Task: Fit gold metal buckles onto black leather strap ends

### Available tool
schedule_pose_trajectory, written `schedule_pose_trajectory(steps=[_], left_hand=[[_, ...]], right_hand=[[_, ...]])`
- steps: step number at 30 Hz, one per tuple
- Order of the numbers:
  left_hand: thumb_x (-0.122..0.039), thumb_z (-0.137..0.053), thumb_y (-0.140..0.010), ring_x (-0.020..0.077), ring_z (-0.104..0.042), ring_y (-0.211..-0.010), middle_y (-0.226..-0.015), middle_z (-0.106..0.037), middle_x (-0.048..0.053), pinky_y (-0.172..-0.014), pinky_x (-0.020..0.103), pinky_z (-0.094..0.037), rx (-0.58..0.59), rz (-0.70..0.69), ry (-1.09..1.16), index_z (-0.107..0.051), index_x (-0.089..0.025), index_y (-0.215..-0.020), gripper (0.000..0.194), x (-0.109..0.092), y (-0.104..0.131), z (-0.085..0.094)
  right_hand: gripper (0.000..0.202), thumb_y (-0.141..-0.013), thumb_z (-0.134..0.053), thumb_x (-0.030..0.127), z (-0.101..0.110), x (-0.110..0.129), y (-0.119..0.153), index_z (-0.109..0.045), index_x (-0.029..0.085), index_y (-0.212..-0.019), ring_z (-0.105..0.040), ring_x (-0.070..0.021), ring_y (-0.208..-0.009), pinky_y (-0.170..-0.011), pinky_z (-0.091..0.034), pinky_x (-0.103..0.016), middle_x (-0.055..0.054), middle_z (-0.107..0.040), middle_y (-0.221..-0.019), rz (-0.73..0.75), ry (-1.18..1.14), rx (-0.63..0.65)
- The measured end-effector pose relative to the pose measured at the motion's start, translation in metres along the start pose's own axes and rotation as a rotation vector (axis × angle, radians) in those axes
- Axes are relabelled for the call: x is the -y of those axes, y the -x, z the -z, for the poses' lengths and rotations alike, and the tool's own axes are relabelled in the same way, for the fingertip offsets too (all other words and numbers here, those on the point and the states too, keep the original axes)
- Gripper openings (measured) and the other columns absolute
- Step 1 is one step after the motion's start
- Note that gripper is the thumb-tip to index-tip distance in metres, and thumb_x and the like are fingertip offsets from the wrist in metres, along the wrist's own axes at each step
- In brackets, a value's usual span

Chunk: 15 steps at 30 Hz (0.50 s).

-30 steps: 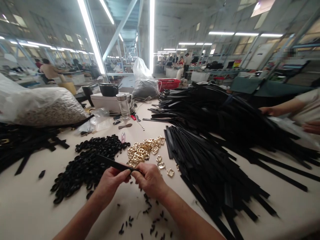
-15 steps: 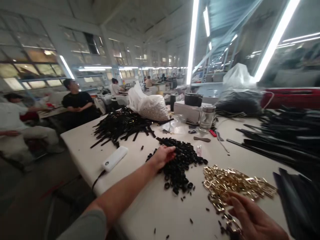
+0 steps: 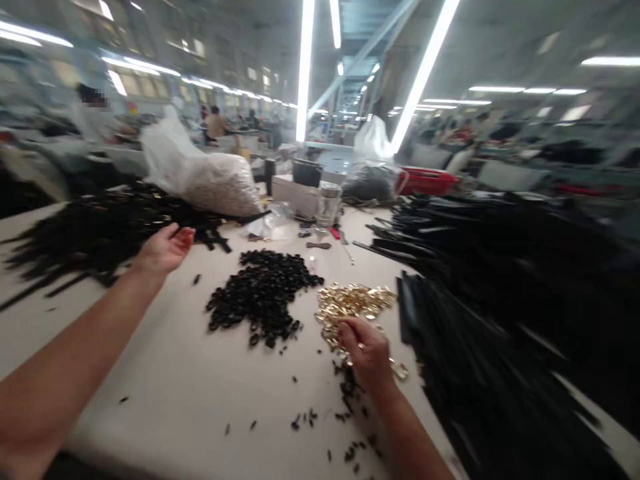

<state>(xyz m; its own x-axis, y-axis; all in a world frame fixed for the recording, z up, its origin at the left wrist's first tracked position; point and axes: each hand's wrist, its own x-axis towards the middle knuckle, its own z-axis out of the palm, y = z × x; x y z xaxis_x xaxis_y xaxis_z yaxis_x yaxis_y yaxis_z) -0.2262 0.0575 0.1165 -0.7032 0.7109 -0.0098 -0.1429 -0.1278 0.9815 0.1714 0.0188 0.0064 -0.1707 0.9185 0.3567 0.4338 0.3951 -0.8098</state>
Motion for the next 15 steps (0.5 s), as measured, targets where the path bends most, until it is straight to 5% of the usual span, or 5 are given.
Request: schedule_pose_trajectory(steps=[5, 9, 12, 15], left_hand=[[-0.006, -0.044, -0.091, 0.0034, -0.060, -0.068, -0.065, -0.066, -0.008, -0.064, 0.015, -0.045, 0.042, 0.310, 0.016, -0.055, -0.007, -0.076, 0.019, 0.044, 0.057, -0.046], [-0.020, -0.066, -0.077, 0.0094, -0.063, -0.074, -0.072, -0.073, -0.010, -0.063, 0.020, -0.046, 0.179, 0.278, 0.033, -0.066, -0.018, -0.087, 0.010, 0.063, 0.111, -0.075], [-0.035, -0.077, -0.063, 0.0134, -0.063, -0.070, -0.077, -0.074, -0.009, -0.057, 0.023, -0.048, 0.262, 0.172, 0.020, -0.069, -0.026, -0.094, 0.034, 0.070, 0.150, -0.089], [-0.047, -0.080, -0.057, 0.0174, -0.065, -0.069, -0.082, -0.075, -0.006, -0.056, 0.028, -0.052, 0.382, 0.134, -0.004, -0.069, -0.030, -0.095, 0.043, 0.082, 0.179, -0.096]], right_hand=[[0.027, -0.092, -0.049, 0.037, 0.036, 0.039, 0.007, -0.067, 0.017, -0.096, -0.065, -0.0122, -0.063, -0.061, -0.054, -0.023, -0.003, -0.069, -0.078, -0.002, -0.237, -0.076], [0.022, -0.093, -0.051, 0.034, 0.096, 0.073, 0.037, -0.067, 0.022, -0.100, -0.066, -0.0140, -0.077, -0.073, -0.052, -0.025, -0.003, -0.070, -0.089, 0.046, -0.027, -0.103], [0.023, -0.094, -0.050, 0.033, 0.128, 0.068, 0.070, -0.069, 0.022, -0.093, -0.065, -0.0149, -0.077, -0.073, -0.047, -0.024, -0.003, -0.070, -0.084, -0.100, 0.290, -0.053], [0.019, -0.092, -0.052, 0.028, 0.137, 0.039, 0.103, -0.070, 0.022, -0.089, -0.065, -0.0165, -0.078, -0.069, -0.044, -0.024, -0.003, -0.070, -0.084, -0.311, 0.672, 0.012]])
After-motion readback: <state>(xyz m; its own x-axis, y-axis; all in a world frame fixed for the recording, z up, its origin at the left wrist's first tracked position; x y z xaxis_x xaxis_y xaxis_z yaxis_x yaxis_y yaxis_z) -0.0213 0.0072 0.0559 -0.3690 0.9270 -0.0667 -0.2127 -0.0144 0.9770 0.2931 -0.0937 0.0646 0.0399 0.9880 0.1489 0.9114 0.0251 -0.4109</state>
